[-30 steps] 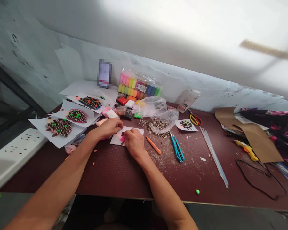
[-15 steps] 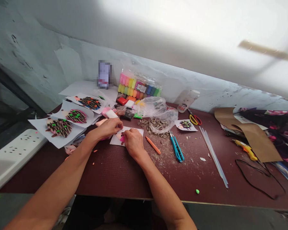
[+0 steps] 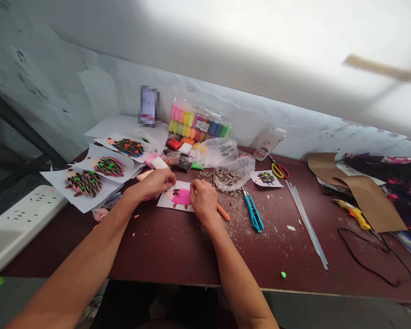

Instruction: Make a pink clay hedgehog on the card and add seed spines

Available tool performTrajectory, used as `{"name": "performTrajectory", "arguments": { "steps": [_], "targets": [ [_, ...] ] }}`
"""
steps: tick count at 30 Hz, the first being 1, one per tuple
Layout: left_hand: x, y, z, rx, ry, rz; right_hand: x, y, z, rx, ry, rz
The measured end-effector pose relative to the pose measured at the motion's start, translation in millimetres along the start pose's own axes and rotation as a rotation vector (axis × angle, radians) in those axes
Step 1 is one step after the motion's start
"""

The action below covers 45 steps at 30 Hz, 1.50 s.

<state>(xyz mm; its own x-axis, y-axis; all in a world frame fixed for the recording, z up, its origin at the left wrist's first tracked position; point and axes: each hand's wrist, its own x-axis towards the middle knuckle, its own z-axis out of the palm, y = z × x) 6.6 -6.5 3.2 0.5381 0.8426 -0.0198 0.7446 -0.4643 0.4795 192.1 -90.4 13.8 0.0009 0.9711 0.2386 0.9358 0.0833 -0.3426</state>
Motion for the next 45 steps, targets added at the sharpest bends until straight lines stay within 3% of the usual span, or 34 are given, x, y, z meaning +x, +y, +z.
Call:
{"name": "performTrajectory", "arguments": {
  "steps": [6,13,17,27,45],
  "targets": [
    [0,1,-1.0,-0.005,0.034,0.014,6,16,1,-0.02,-0.011,0.09],
    [2,4,0.3,-0.101,-0.008,0.053,5,13,2,0.098,0.009,0.028],
    [3,4,2.1,-0.154,-0.055,0.06,2,7,3,0.213,-0.066,-0.098],
    [-1,8,-8.7,-0.292,-0.139,0.053,-2,-7,6,0.106,-0.153,-0.115],
    [0,5,-1.0,-0.353,-0.165,0.016,4,-12,7,-0.032,-0.198,-0.162]
  ]
}}
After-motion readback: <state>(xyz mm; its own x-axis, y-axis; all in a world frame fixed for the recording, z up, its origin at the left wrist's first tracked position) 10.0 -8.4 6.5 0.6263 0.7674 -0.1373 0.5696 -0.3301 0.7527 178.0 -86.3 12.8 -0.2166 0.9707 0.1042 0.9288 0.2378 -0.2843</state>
